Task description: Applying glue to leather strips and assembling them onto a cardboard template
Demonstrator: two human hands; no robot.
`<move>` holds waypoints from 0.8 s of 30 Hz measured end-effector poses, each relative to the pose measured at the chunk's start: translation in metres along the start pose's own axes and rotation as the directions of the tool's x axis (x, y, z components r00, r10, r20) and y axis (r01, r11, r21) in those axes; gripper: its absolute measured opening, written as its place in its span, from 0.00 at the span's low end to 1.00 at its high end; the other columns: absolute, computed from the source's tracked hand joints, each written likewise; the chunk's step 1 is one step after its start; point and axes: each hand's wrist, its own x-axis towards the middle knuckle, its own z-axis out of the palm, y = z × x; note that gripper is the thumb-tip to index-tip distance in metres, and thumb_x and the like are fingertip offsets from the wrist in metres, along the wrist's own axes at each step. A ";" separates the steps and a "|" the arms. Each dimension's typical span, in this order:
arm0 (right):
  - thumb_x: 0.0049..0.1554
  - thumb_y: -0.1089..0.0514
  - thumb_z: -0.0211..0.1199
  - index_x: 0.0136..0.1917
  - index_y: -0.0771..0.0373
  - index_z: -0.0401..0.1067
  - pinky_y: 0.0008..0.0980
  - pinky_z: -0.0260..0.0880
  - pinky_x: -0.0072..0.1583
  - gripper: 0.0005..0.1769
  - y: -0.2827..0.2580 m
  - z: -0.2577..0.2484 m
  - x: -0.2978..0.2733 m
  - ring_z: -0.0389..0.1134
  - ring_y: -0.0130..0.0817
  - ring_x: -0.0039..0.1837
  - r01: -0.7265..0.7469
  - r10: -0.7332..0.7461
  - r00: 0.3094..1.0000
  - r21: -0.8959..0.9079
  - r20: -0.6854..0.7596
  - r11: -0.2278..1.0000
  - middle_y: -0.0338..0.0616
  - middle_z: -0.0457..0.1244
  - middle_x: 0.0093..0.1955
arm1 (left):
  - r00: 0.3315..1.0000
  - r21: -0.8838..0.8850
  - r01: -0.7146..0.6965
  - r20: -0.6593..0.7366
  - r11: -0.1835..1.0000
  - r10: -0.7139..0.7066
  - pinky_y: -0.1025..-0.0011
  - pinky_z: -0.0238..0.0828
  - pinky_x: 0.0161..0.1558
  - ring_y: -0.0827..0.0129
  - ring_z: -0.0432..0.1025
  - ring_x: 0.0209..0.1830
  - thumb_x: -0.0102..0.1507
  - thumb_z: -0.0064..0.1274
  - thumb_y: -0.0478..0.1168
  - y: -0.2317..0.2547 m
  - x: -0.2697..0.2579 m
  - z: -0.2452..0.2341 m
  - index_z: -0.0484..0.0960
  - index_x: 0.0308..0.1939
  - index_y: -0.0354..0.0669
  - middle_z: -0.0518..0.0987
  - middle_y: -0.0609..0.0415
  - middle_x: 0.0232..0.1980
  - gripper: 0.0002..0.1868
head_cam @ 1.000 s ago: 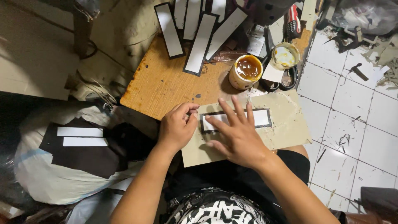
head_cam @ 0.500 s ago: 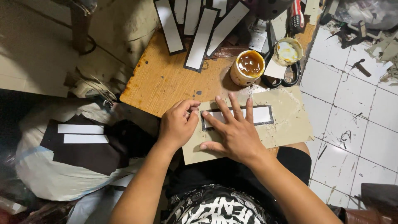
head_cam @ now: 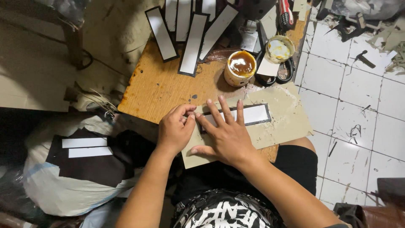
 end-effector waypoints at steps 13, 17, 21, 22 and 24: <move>0.51 0.21 0.54 0.64 0.50 0.72 0.74 0.20 0.74 0.41 0.008 0.005 -0.068 0.32 0.58 0.84 0.184 -0.114 0.957 0.258 -0.266 0.948 0.52 0.45 0.82 | 0.995 0.116 0.076 0.054 0.990 -0.083 0.71 0.71 0.41 0.72 0.77 0.27 0.60 0.52 0.42 0.023 -0.007 0.000 0.86 0.49 0.55 0.82 0.64 0.50 0.15; 0.48 0.28 0.70 0.72 0.51 0.66 0.72 0.32 0.75 0.45 0.040 0.010 -0.084 0.40 0.61 0.82 -0.058 0.160 0.933 0.303 -0.323 0.951 0.53 0.49 0.80 | 0.988 0.086 0.126 0.076 0.988 -0.132 0.63 0.76 0.38 0.58 0.81 0.32 0.61 0.58 0.45 0.024 -0.007 -0.001 0.87 0.50 0.53 0.83 0.54 0.49 0.14; 0.51 0.35 0.71 0.72 0.55 0.65 0.72 0.34 0.75 0.43 0.087 0.008 -0.098 0.43 0.61 0.81 -0.222 0.341 0.861 0.326 -0.377 0.919 0.56 0.52 0.78 | 0.985 0.131 0.110 0.121 0.985 -0.126 0.59 0.77 0.40 0.54 0.81 0.34 0.62 0.59 0.48 0.035 -0.005 -0.001 0.86 0.52 0.50 0.82 0.50 0.50 0.17; 0.51 0.33 0.70 0.73 0.57 0.63 0.70 0.32 0.76 0.45 0.094 0.004 -0.099 0.43 0.60 0.82 -0.292 0.409 0.840 0.338 -0.355 0.895 0.56 0.52 0.78 | 0.983 0.205 0.067 0.155 0.977 -0.100 0.59 0.77 0.40 0.54 0.81 0.36 0.62 0.59 0.49 0.040 -0.005 -0.001 0.86 0.53 0.52 0.82 0.51 0.48 0.17; 0.51 0.31 0.69 0.75 0.58 0.61 0.69 0.31 0.77 0.48 0.104 -0.002 -0.099 0.43 0.59 0.82 -0.360 0.474 0.813 0.347 -0.339 0.866 0.57 0.53 0.78 | 0.980 0.275 0.017 0.188 0.961 -0.071 0.59 0.77 0.40 0.54 0.81 0.38 0.62 0.59 0.51 0.048 -0.002 0.003 0.85 0.53 0.54 0.82 0.53 0.47 0.17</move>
